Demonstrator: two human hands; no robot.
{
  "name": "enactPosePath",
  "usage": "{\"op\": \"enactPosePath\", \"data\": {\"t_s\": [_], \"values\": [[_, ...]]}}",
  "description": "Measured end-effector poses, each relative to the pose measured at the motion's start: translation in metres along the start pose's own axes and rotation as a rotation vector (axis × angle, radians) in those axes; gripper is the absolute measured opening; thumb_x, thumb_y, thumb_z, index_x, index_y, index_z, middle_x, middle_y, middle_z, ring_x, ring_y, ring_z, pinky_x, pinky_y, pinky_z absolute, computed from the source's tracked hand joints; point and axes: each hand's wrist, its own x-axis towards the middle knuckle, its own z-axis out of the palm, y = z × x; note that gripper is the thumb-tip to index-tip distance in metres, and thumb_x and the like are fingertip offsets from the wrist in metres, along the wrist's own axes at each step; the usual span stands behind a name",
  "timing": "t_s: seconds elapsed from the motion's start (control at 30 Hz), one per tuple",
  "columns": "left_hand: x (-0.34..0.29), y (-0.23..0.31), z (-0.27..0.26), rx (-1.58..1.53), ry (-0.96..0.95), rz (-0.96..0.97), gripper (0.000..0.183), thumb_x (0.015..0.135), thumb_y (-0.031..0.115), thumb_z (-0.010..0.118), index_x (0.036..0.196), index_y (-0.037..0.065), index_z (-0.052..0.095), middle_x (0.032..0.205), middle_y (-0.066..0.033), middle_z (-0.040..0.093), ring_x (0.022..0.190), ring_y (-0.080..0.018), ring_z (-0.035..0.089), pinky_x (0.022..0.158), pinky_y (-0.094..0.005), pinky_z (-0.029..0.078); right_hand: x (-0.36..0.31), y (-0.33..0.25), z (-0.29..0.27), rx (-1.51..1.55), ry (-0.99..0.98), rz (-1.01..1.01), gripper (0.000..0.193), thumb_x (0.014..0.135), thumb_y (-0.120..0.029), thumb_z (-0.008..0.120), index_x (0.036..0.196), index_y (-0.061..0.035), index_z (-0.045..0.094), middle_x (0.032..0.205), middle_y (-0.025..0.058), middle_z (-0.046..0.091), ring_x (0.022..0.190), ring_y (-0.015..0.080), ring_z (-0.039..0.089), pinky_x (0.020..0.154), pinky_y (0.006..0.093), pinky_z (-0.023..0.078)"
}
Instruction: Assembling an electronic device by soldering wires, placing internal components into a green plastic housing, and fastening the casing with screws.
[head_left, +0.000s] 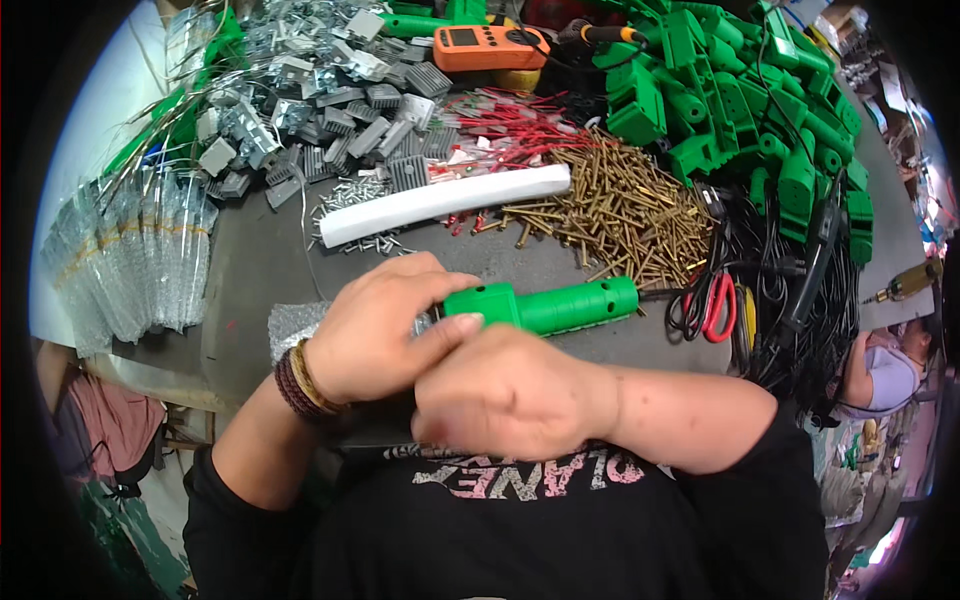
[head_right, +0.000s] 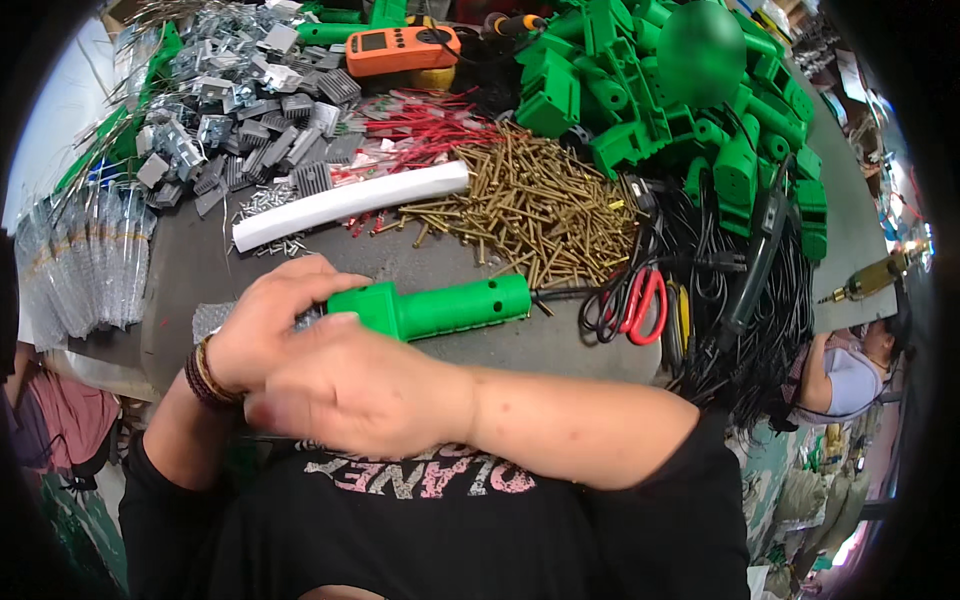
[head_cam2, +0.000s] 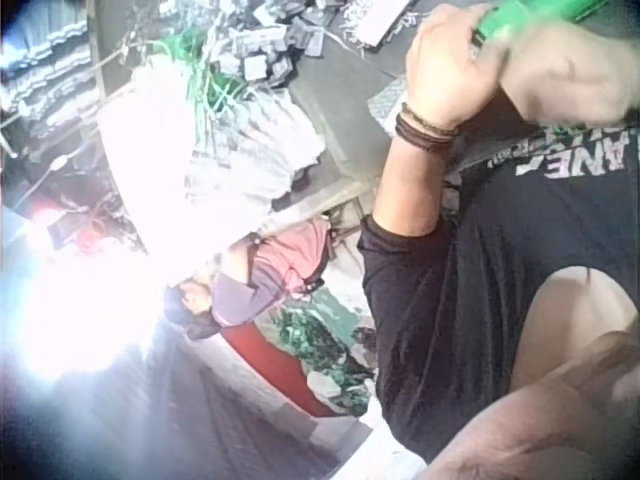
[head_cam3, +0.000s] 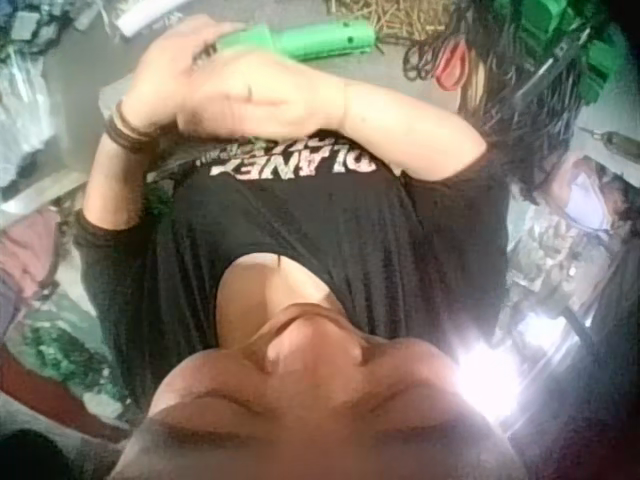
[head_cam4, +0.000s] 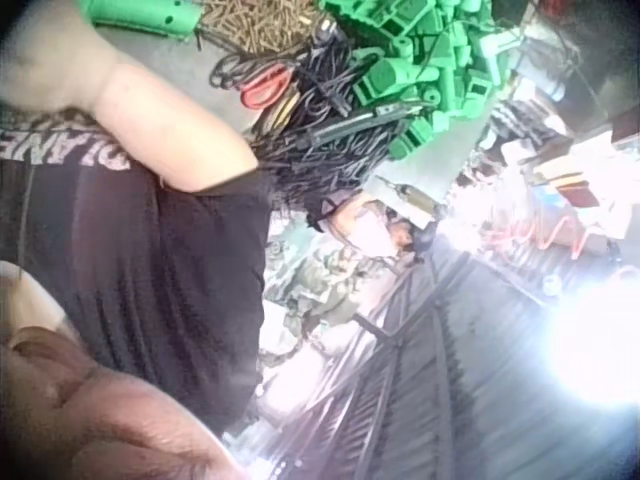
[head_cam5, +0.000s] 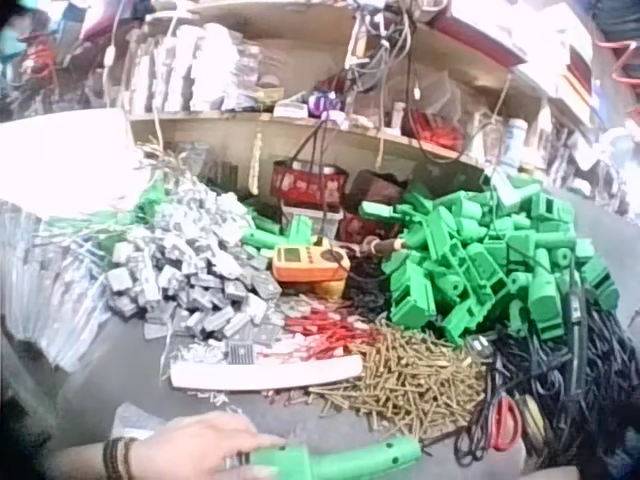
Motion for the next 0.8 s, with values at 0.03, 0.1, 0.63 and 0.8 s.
{"op": "enactPosePath", "data": {"t_s": [0.03,0.1,0.63,0.8], "values": [[0.001,-0.005,-0.003,-0.038,0.004,0.060,0.029,0.089,0.021,0.071,0.112,0.003,0.069,0.095,-0.0144,0.065,0.092,-0.0366,0.063,0.081,-0.0417,0.052,-0.004,0.001,-0.008,0.044,0.027,0.151,0.039,0.106,-0.028,0.049,0.076,-0.0039,0.057,0.067,0.0044,0.058,0.064,0.0210,0.058,0.061,0.0294,0.046],[-0.002,-0.003,-0.005,-0.052,-0.014,-0.008,0.029,0.090,0.021,0.071,0.113,0.003,0.069,0.095,-0.0148,0.065,0.091,-0.0365,0.063,0.081,-0.0417,0.052,0.003,-0.003,-0.041,0.331,0.039,0.494,0.032,0.102,-0.033,0.059,0.093,-0.0025,0.061,0.083,0.0094,0.062,0.073,0.0255,0.062,0.069,0.0335,0.050],[-0.003,0.004,-0.004,-0.094,0.009,0.010,0.054,0.083,0.029,0.080,0.124,-0.002,0.066,0.109,-0.0148,0.065,0.100,-0.0276,0.063,0.092,-0.0353,0.049,-0.065,0.032,-0.056,-1.331,0.051,-0.064,0.011,0.083,-0.020,0.059,0.086,-0.0102,0.061,0.077,0.0010,0.056,0.076,0.0160,0.059,0.067,0.0305,0.046],[-0.004,0.006,-0.002,-0.121,0.037,-0.035,0.058,0.078,0.029,0.086,0.124,-0.001,0.066,0.110,-0.0136,0.065,0.101,-0.0274,0.063,0.093,-0.0362,0.049,-0.066,0.027,-0.060,-1.267,-0.030,0.002,0.023,0.083,-0.027,0.065,0.095,-0.0073,0.063,0.083,0.0030,0.058,0.080,0.0198,0.061,0.071,0.0337,0.048]]}}
